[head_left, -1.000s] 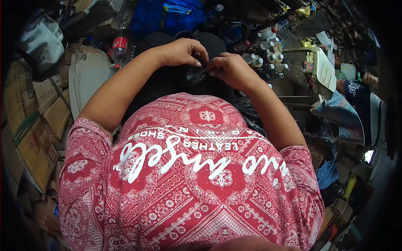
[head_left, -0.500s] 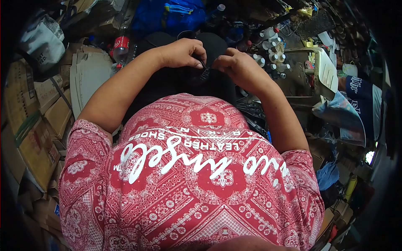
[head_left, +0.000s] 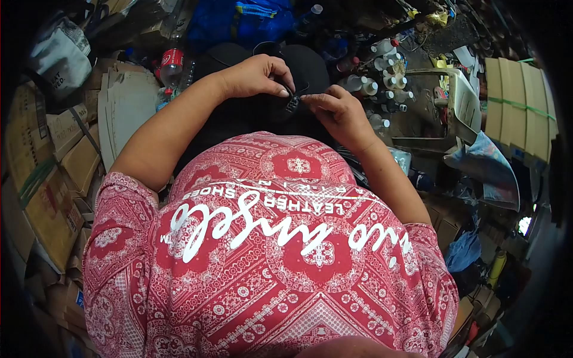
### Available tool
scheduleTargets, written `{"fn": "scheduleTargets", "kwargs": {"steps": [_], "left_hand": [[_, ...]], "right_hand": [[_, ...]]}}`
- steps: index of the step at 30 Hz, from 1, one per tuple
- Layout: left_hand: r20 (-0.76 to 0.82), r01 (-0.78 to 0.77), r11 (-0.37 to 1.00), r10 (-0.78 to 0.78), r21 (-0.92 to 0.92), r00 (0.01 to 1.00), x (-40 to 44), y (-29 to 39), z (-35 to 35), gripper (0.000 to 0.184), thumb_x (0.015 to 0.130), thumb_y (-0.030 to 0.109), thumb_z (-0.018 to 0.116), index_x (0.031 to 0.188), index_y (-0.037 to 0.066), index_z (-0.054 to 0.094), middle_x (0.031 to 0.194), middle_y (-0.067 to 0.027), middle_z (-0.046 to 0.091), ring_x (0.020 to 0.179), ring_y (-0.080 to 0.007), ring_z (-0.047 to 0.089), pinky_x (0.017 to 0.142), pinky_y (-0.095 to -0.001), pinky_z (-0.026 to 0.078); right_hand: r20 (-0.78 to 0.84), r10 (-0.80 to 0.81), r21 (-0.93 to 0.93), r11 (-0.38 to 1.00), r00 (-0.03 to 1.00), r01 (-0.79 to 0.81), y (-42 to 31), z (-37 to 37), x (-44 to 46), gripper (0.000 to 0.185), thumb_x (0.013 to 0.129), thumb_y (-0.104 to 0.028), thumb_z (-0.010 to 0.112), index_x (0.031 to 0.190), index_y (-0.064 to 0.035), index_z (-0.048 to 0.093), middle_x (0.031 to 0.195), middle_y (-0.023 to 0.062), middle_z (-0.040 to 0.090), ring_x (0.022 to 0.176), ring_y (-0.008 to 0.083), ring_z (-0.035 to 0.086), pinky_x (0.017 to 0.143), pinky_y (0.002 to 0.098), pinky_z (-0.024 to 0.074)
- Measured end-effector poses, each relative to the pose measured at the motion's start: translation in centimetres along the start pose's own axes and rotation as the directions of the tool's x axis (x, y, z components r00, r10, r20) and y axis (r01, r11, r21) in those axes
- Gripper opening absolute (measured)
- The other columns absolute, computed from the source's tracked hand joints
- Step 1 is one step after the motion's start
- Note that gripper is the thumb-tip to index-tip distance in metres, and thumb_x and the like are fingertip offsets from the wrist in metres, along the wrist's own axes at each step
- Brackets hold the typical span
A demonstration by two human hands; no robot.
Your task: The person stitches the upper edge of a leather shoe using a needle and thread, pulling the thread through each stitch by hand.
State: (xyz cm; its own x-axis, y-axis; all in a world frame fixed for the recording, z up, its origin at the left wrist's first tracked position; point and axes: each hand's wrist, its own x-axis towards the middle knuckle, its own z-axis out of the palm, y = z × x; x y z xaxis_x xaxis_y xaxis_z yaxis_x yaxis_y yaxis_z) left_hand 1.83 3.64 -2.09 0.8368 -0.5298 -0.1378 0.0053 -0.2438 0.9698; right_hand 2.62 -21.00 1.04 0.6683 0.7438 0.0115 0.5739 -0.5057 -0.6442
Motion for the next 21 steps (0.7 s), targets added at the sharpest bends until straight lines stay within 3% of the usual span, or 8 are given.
{"fn": "scheduleTargets", "kwargs": {"steps": [5, 7, 11, 17, 19, 21], "left_hand": [[-0.008, -0.044, 0.994, 0.045, 0.104, 0.999, 0.2, -0.3, 0.2, 0.012, 0.075, 0.008, 0.071, 0.085, 0.004, 0.068, 0.082, -0.0021, 0.054, 0.080, -0.0135, 0.054, 0.074, -0.0276, 0.043], [0.001, -0.033, 0.987, 0.033, 0.159, 0.999, 0.2, -0.2, 0.5, 0.011, 0.074, 0.006, 0.072, 0.083, 0.004, 0.066, 0.082, -0.0025, 0.053, 0.079, -0.0139, 0.054, 0.072, -0.0274, 0.044], [-0.004, -0.051, 0.981, 0.053, 0.185, 0.999, 0.6, -0.8, 0.9, 0.012, 0.073, 0.005, 0.073, 0.083, 0.004, 0.066, 0.082, -0.0028, 0.053, 0.079, -0.0142, 0.055, 0.072, -0.0269, 0.044], [0.018, -0.017, 0.984, 0.014, 0.180, 1.000, 0.7, -0.7, 0.2, 0.014, 0.074, 0.007, 0.073, 0.086, 0.004, 0.067, 0.083, -0.0031, 0.054, 0.082, -0.0143, 0.056, 0.075, -0.0275, 0.045], [0.070, 0.024, 0.999, -0.026, 0.020, 0.997, 0.7, -0.2, -0.5, 0.017, 0.075, 0.010, 0.073, 0.091, 0.005, 0.069, 0.087, -0.0029, 0.057, 0.086, -0.0146, 0.057, 0.078, -0.0278, 0.045], [0.071, 0.077, 0.997, -0.078, 0.008, 0.994, 0.8, 0.3, -0.6, 0.019, 0.076, 0.012, 0.073, 0.094, 0.004, 0.070, 0.089, -0.0037, 0.059, 0.087, -0.0143, 0.058, 0.080, -0.0280, 0.045]], "right_hand": [[0.085, -0.046, -0.256, 0.964, 0.995, 0.066, -2.1, -1.5, 1.1, 0.025, 0.077, -0.007, 0.060, 0.098, -0.0169, 0.070, 0.083, 0.0101, 0.058, 0.077, 0.0280, 0.059, 0.072, 0.0393, 0.0450], [0.219, -0.028, -0.437, 0.891, 0.975, 0.124, -3.4, -2.0, 1.7, 0.025, 0.076, -0.006, 0.056, 0.096, -0.0132, 0.070, 0.083, 0.0117, 0.058, 0.080, 0.0291, 0.060, 0.073, 0.0399, 0.0447], [0.264, -0.086, -0.440, 0.875, 0.961, 0.200, -3.4, -2.1, 2.9, 0.025, 0.075, -0.004, 0.054, 0.092, -0.0111, 0.071, 0.084, 0.0129, 0.059, 0.081, 0.0301, 0.060, 0.075, 0.0404, 0.0450], [0.279, -0.086, -0.184, 0.973, 0.956, 0.141, -0.2, -1.9, 3.7, 0.018, 0.077, -0.009, 0.061, 0.092, -0.0125, 0.072, 0.086, 0.0130, 0.061, 0.081, 0.0312, 0.061, 0.074, 0.0398, 0.0491], [0.202, -0.138, -0.082, 0.984, 0.970, 0.157, 0.2, -2.3, 3.5, 0.018, 0.076, -0.011, 0.067, 0.093, -0.0136, 0.072, 0.085, 0.0128, 0.061, 0.079, 0.0306, 0.061, 0.070, 0.0386, 0.0507], [0.173, -0.107, -0.054, 0.992, 0.979, 0.118, 0.1, -2.2, 2.8, 0.018, 0.076, -0.010, 0.067, 0.093, -0.0137, 0.073, 0.084, 0.0124, 0.061, 0.078, 0.0299, 0.061, 0.070, 0.0382, 0.0508]]}}
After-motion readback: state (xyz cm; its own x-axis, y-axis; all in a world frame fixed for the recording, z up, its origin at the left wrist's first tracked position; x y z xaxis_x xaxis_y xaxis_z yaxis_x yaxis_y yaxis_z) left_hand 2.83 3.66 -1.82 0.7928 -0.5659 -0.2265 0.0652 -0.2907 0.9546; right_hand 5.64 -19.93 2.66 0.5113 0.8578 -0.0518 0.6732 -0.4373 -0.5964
